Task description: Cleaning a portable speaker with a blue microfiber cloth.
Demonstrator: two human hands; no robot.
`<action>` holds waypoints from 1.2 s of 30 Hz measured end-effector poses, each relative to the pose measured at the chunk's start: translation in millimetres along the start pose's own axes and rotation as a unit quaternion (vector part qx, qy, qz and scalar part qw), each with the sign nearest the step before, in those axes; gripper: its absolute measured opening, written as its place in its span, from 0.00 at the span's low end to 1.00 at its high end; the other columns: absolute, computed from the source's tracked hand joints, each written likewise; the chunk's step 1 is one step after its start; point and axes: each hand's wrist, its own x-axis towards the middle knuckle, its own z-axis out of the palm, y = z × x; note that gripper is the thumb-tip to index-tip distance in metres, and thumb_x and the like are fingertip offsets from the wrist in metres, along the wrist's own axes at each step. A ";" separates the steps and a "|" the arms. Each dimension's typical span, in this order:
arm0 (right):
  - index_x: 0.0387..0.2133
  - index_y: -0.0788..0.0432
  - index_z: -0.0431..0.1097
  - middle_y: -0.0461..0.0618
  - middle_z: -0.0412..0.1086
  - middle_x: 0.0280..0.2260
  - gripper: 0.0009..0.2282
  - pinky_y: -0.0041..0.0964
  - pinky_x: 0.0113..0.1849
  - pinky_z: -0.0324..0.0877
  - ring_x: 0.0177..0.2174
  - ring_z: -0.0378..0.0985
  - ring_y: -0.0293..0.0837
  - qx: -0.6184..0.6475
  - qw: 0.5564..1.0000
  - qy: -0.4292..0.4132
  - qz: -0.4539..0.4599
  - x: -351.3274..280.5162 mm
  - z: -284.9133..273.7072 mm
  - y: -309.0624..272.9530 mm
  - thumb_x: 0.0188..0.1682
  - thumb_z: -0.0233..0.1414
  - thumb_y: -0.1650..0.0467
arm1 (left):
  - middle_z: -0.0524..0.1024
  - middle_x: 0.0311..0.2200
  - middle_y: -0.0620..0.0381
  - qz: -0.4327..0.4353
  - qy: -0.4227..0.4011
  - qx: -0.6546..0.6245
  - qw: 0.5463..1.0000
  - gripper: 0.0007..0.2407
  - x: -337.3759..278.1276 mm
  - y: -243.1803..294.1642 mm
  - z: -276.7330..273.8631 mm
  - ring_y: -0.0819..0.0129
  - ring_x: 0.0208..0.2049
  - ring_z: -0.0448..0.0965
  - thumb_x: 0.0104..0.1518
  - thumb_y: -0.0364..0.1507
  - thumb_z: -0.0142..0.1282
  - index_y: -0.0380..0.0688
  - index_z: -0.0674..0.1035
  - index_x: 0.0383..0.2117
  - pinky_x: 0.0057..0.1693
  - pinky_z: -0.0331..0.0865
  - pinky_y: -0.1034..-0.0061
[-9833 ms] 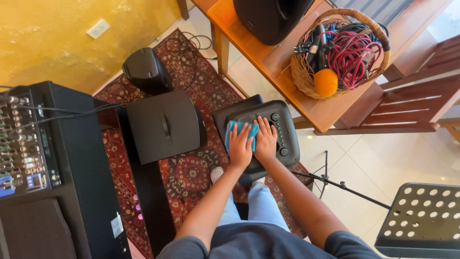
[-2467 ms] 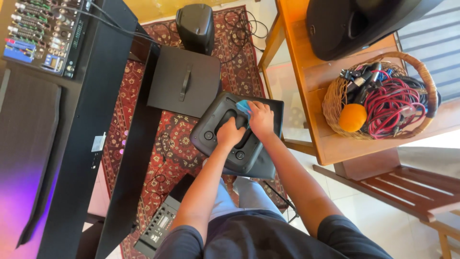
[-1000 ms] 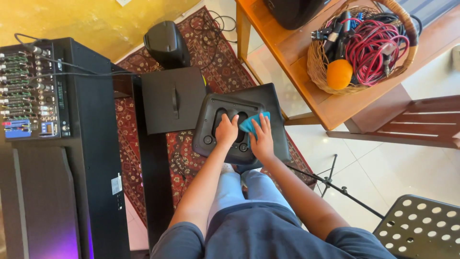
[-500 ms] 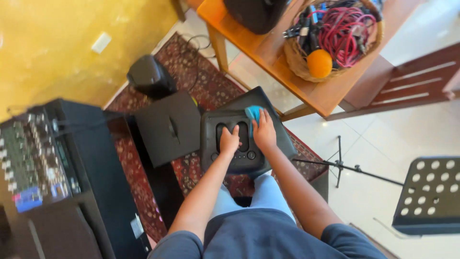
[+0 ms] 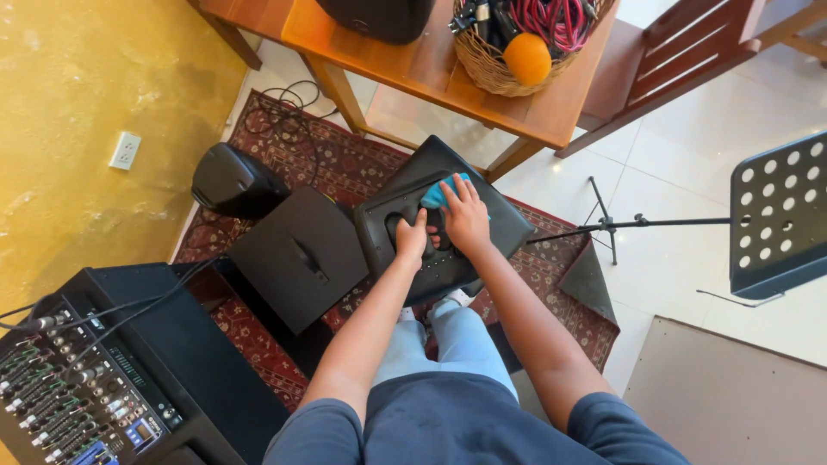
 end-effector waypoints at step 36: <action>0.55 0.50 0.71 0.52 0.63 0.62 0.23 0.55 0.58 0.56 0.63 0.60 0.57 -0.044 0.991 0.117 0.038 -10.7 -20.6 37.9 0.43 0.54 0.74 | 0.80 0.39 0.52 -0.150 -0.117 -0.060 0.980 0.13 13.5 -20.1 26.4 0.59 0.42 0.80 0.55 0.32 0.60 0.37 0.77 0.41 0.52 0.73 0.63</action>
